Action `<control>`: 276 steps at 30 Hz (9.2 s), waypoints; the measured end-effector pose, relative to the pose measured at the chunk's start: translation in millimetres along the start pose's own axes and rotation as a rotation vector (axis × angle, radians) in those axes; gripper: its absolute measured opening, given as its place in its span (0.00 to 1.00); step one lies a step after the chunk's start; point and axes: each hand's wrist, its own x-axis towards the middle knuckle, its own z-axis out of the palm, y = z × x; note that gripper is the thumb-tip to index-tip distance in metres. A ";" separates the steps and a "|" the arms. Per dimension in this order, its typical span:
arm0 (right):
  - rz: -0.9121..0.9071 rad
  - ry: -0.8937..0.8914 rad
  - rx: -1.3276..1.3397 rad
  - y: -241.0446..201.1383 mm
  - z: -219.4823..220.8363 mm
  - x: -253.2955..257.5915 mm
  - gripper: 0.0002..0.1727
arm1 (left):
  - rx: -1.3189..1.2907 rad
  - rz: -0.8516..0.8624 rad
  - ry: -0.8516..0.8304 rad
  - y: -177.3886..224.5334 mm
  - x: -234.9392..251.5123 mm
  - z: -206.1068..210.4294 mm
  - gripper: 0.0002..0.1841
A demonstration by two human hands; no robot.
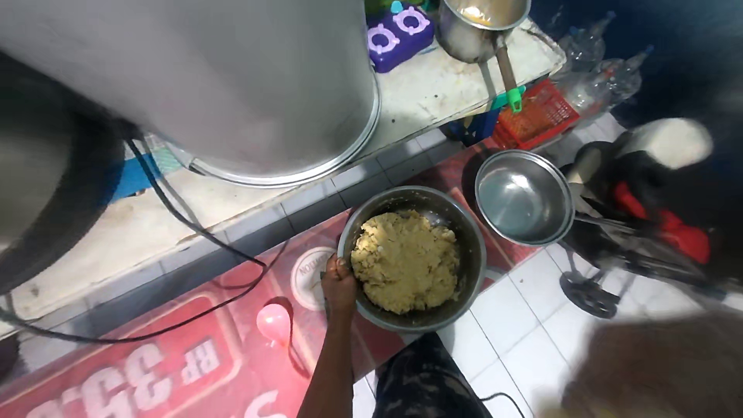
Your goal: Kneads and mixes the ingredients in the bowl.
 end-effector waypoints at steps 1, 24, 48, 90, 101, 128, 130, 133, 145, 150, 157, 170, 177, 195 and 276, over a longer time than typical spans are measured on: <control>-0.094 -0.003 -0.190 21.8 -9.5 21.1 0.08 | -0.007 0.013 0.008 -1.4 -0.8 0.0 0.19; 0.908 0.162 -0.568 349.7 -12.5 180.3 0.29 | -0.102 -0.080 -0.071 3.1 1.3 4.6 0.21; -0.326 -1.115 -1.365 316.0 1.5 244.9 0.23 | -0.057 -0.160 -0.080 7.7 2.8 3.7 0.19; 0.766 -0.212 -1.046 319.9 32.3 91.6 0.29 | 0.055 -0.191 -0.056 16.0 -2.9 7.1 0.21; -0.185 -1.012 -1.539 312.9 7.0 229.0 0.22 | 0.128 -0.193 -0.116 14.2 3.4 3.4 0.22; 0.224 -0.244 -1.168 315.1 48.4 180.8 0.20 | 0.141 -0.192 -0.173 11.3 5.0 1.6 0.23; 0.060 -0.392 -1.374 324.6 -0.6 191.3 0.19 | 0.147 -0.190 -0.179 10.8 6.6 2.5 0.23; 0.090 -0.599 -1.496 330.6 -48.7 179.8 0.22 | 0.135 -0.190 -0.175 9.2 5.2 1.7 0.23; 0.834 0.197 -0.668 354.6 1.2 183.1 0.34 | 0.083 -0.140 -0.178 11.3 4.7 -1.0 0.22; 0.712 -0.296 -0.655 363.2 67.9 222.6 0.32 | -0.077 -0.095 -0.112 4.2 5.1 0.0 0.21; 0.376 -0.610 -1.150 302.8 93.2 111.8 0.35 | -0.124 -0.023 -0.067 11.1 -1.0 -2.9 0.18; 0.738 -0.294 -1.037 364.9 70.9 140.3 0.59 | -0.013 -0.093 -0.146 11.4 9.2 0.0 0.18; 0.586 -0.511 -1.146 329.1 67.8 106.1 0.26 | 0.090 -0.113 -0.133 14.4 4.9 2.6 0.20; 0.607 -0.813 -0.961 308.9 118.5 200.4 0.32 | -0.113 -0.071 -0.098 3.6 10.4 4.0 0.18; 0.710 -0.142 -0.469 372.3 49.0 216.8 0.26 | 0.196 -0.141 -0.212 26.3 29.2 6.7 0.25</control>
